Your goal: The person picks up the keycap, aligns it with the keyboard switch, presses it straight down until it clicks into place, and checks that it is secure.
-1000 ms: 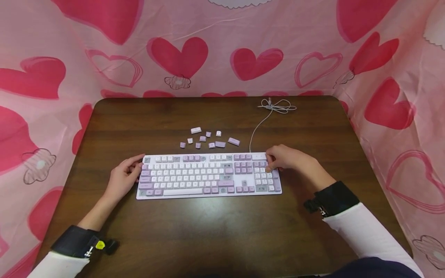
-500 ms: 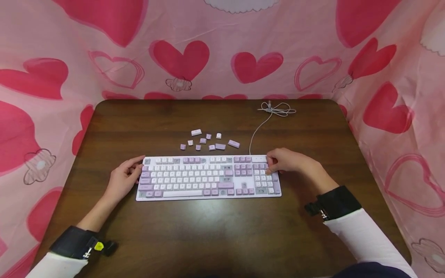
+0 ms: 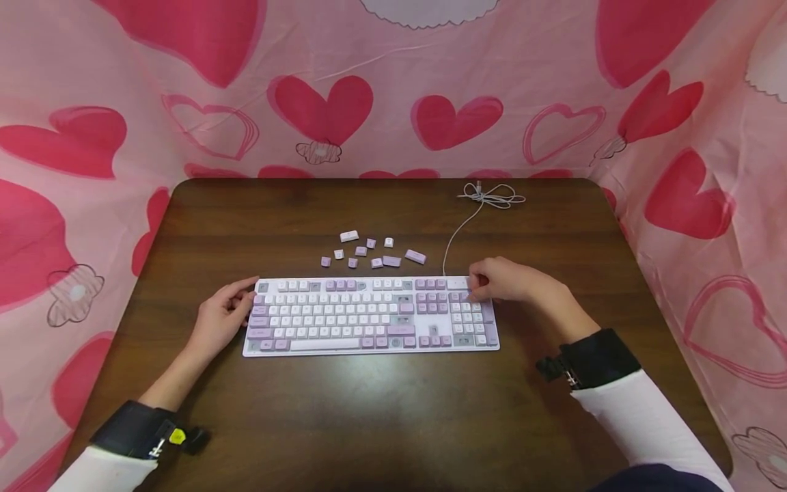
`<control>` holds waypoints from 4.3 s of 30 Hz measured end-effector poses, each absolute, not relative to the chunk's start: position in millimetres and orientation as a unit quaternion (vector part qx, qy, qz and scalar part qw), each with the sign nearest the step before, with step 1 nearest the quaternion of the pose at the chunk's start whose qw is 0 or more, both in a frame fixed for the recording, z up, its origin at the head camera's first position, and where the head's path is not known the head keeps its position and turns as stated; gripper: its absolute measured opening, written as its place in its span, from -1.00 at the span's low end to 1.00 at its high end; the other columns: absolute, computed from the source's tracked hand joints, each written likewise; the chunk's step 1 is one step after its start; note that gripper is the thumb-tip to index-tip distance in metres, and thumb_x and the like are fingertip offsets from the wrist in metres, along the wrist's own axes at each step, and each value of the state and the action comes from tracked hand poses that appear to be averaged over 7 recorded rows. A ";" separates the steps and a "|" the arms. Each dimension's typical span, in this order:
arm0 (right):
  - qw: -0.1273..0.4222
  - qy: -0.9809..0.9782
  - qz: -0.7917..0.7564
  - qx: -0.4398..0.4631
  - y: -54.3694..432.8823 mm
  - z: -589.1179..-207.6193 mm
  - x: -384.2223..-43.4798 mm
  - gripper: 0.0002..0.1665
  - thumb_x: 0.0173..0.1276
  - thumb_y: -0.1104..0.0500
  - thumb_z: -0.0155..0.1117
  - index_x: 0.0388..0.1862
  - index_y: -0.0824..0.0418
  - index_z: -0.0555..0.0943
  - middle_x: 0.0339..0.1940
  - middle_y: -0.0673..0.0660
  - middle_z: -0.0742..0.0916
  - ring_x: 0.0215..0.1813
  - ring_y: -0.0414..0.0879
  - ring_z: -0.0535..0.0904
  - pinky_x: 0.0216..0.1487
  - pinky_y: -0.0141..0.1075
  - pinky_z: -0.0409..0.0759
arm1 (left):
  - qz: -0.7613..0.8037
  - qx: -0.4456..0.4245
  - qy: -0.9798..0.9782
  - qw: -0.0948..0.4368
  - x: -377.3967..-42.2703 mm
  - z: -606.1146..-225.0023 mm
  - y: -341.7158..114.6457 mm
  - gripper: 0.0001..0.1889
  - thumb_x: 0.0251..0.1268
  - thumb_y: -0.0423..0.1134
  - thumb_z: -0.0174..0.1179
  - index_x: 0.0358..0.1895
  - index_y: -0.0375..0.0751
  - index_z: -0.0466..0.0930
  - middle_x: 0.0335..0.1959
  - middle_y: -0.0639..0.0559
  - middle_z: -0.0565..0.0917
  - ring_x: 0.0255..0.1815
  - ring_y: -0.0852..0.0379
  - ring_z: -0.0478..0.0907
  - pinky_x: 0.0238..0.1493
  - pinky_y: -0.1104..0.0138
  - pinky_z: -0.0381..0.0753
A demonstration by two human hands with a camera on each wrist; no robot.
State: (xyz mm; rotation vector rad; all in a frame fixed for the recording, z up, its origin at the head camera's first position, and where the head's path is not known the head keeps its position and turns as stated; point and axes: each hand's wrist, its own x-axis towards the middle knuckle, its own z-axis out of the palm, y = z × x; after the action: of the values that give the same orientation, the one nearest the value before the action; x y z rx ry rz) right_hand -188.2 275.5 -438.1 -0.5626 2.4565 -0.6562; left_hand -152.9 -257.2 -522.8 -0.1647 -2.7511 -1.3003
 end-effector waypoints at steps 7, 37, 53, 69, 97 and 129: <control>0.204 0.929 -0.220 -0.217 265.6 -433.7 -195.4 -0.82 0.38 0.17 0.47 -0.36 0.12 0.62 -0.51 -0.04 0.58 -0.41 -0.14 0.46 -0.40 -0.30 0.42 | -0.423 -0.054 -0.903 0.048 -153.3 -521.8 -256.8 -0.64 0.53 -0.37 0.20 0.32 -0.24 0.62 -0.23 -0.15 0.58 -0.44 0.16 0.51 -0.51 0.44 0.60; 0.056 0.951 -0.148 -0.264 182.3 -455.8 -243.8 -0.80 0.34 0.24 0.47 -0.34 0.29 0.61 -0.37 0.19 0.69 -0.23 0.14 0.62 -0.07 0.06 0.60 | -0.426 -0.063 -0.901 0.056 -153.2 -524.0 -257.3 -0.66 0.54 -0.34 0.19 0.29 -0.26 0.64 -0.25 -0.15 0.59 -0.51 0.32 0.49 -0.52 0.48 0.57; 0.055 0.941 -0.147 -0.299 181.0 -454.7 -239.4 -0.86 0.37 0.28 0.44 -0.39 0.30 0.69 -0.48 0.12 0.69 -0.39 0.00 0.59 -0.25 -0.05 0.63 | -0.431 -0.057 -0.899 0.052 -149.0 -518.1 -256.3 -0.66 0.54 -0.34 0.20 0.29 -0.26 0.64 -0.24 -0.16 0.59 -0.51 0.31 0.49 -0.52 0.50 0.56; 0.080 0.936 -0.170 -0.297 186.6 -435.4 -205.9 -0.93 0.42 0.25 0.42 -0.23 0.27 0.74 -0.36 0.08 0.76 -0.35 -0.11 0.58 -0.21 -0.14 0.68 | -0.430 -0.056 -0.900 0.050 -148.7 -515.3 -256.4 -0.65 0.53 -0.37 0.19 0.30 -0.27 0.63 -0.22 -0.18 0.59 -0.49 0.28 0.50 -0.52 0.49 0.56; 0.117 0.907 -0.180 -0.363 166.9 -431.3 -151.6 -0.93 0.41 0.22 0.45 -0.18 0.17 0.72 -0.29 -0.01 0.73 -0.28 -0.21 0.56 -0.14 -0.26 0.66 | -0.419 -0.051 -0.905 0.044 -147.6 -511.6 -255.7 -0.65 0.55 -0.34 0.17 0.32 -0.26 0.61 -0.21 -0.18 0.60 -0.46 0.25 0.51 -0.51 0.47 0.57; 0.022 0.891 -0.112 -0.438 160.2 -449.5 -134.6 -0.90 0.52 0.23 0.31 -0.26 0.17 0.65 -0.35 0.01 0.67 -0.28 -0.10 0.62 -0.18 -0.19 0.68 | -0.425 -0.056 -0.902 0.057 -149.6 -516.3 -255.2 -0.66 0.54 -0.36 0.19 0.30 -0.25 0.64 -0.24 -0.16 0.60 -0.48 0.27 0.50 -0.52 0.50 0.55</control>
State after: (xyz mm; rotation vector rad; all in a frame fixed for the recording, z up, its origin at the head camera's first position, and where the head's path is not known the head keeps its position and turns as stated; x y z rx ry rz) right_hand -134.6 160.2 -449.5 -1.3586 2.7623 -0.3481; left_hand -149.6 -255.2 -516.3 -0.1690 -2.7344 -1.2884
